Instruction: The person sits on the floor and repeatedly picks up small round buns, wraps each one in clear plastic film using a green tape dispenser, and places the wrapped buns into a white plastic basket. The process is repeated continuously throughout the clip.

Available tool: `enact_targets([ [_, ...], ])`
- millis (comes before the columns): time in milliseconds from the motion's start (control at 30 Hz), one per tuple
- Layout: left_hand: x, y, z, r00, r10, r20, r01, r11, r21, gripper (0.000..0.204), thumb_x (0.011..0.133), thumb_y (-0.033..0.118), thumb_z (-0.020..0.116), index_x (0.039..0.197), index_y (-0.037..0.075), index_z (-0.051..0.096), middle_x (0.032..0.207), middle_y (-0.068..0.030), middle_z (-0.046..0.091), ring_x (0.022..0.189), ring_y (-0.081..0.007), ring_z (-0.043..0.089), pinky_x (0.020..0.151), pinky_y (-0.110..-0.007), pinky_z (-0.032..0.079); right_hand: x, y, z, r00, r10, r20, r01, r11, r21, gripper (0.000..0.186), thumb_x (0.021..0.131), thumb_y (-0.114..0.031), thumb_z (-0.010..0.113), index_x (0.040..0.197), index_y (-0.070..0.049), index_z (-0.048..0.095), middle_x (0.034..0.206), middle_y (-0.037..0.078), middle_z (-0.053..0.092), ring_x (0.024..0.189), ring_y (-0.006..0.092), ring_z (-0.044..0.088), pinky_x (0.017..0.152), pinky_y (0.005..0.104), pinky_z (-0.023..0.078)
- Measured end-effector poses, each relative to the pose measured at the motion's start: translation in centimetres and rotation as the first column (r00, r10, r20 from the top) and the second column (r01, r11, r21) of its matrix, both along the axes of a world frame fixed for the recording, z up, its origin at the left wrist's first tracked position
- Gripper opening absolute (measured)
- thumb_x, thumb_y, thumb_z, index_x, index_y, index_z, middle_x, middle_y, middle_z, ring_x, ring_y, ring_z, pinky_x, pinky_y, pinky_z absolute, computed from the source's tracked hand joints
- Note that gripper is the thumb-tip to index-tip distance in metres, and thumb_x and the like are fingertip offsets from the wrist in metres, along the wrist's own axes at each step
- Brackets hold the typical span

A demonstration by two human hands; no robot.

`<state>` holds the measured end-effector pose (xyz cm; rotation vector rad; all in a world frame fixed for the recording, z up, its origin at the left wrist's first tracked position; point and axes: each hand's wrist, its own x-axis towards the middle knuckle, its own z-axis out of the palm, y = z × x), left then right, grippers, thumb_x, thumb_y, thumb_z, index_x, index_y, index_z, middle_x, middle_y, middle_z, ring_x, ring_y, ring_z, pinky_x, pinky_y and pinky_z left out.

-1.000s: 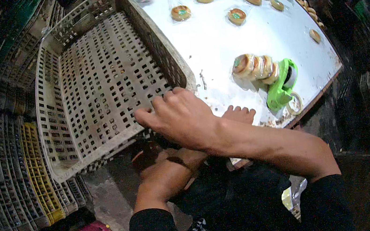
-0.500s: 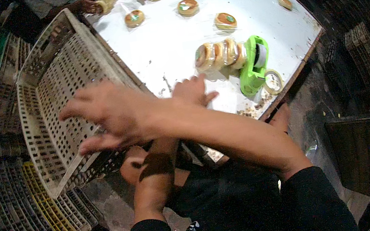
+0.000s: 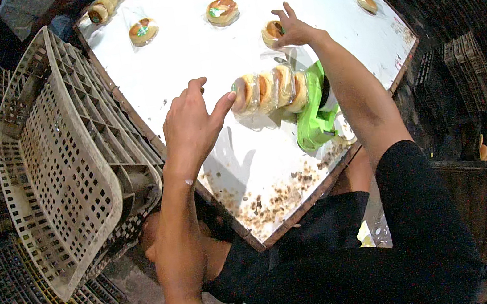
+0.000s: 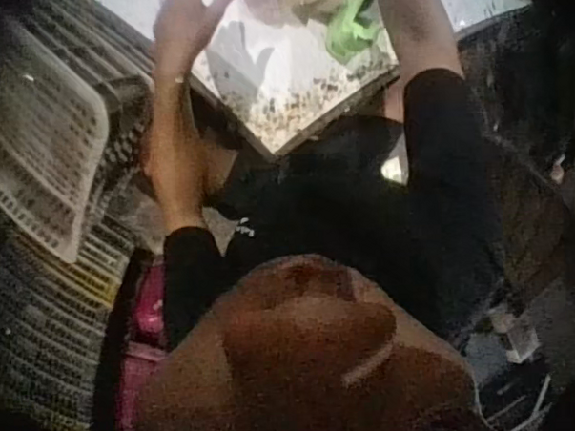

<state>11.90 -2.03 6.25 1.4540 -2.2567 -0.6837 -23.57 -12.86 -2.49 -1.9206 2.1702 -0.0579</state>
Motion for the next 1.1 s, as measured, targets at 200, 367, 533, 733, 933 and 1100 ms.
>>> enact_targets([
  [200,0.0,-0.9,-0.8,0.991,0.018,-0.136,-0.017,1.000,0.006,0.068,0.092,0.046,0.065,0.132,-0.006,0.049,0.124,-0.0289,0.060,0.115,-0.0386,0.059,0.097,-0.044,0.047,3.2,-0.2,2.5,0.977,-0.058,0.206,0.057,0.998,0.011,0.109,0.067,-0.049,0.085,0.148,-0.006,0.027,0.138,0.026,0.049,0.124,0.0403,0.053,0.105,0.0471,0.044],
  [367,-0.7,-0.9,-1.0,0.645,0.317,-0.695,-0.158,0.945,0.285,0.058,0.103,0.041,0.047,0.136,-0.007,0.041,0.130,-0.0277,0.053,0.118,-0.0340,0.056,0.101,-0.041,0.042,17.3,9.5,10.7,0.936,0.201,0.288,-0.126,0.958,-0.257,0.094,0.080,-0.057,0.072,0.145,-0.004,0.030,0.123,0.026,0.060,0.104,0.0396,0.065,0.090,0.0468,0.052],
  [533,-1.1,2.0,-0.2,0.504,0.266,-0.822,-0.252,0.955,0.155,0.041,0.106,0.034,0.042,0.120,-0.004,0.047,0.107,-0.0184,0.059,0.106,-0.0271,0.057,0.097,-0.038,0.042,21.3,20.7,11.7,0.724,0.134,0.676,0.264,0.853,-0.451,0.048,0.096,-0.019,0.060,0.138,-0.004,0.042,0.101,0.018,0.063,0.085,0.0256,0.064,0.079,0.0360,0.051],
  [733,-2.2,8.5,1.7,0.476,-0.153,-0.866,-0.117,0.965,-0.235,0.018,0.097,0.018,0.063,0.094,0.000,0.062,0.102,-0.0138,0.065,0.098,-0.0209,0.061,0.087,-0.035,0.048,18.9,25.7,11.6,0.753,0.359,0.552,0.301,0.558,-0.773,0.010,0.090,-0.006,0.066,0.099,-0.002,0.064,0.090,0.011,0.060,0.082,0.0217,0.058,0.075,0.0322,0.048],
  [933,-0.3,10.2,3.3,0.501,-0.056,-0.864,-0.154,0.976,-0.152,0.019,0.093,0.019,0.069,0.088,0.001,0.065,0.109,-0.0143,0.067,0.104,-0.0214,0.061,0.095,-0.036,0.046,18.6,29.7,13.8,0.538,0.477,0.695,0.291,0.668,-0.685,0.007,0.091,-0.004,0.065,0.094,-0.002,0.060,0.099,0.007,0.060,0.093,0.0175,0.058,0.085,0.0312,0.047],
  [1100,-1.2,10.7,4.1,0.201,0.143,-0.969,0.104,0.981,0.166,0.021,0.101,0.022,0.058,0.097,0.002,0.064,0.093,-0.0090,0.069,0.085,-0.0161,0.065,0.081,-0.030,0.051,18.9,29.0,13.6,0.138,0.409,0.902,0.452,0.784,-0.425,0.015,0.096,-0.011,0.063,0.104,-0.005,0.053,0.105,0.011,0.063,0.101,0.0196,0.060,0.094,0.0335,0.047],
])
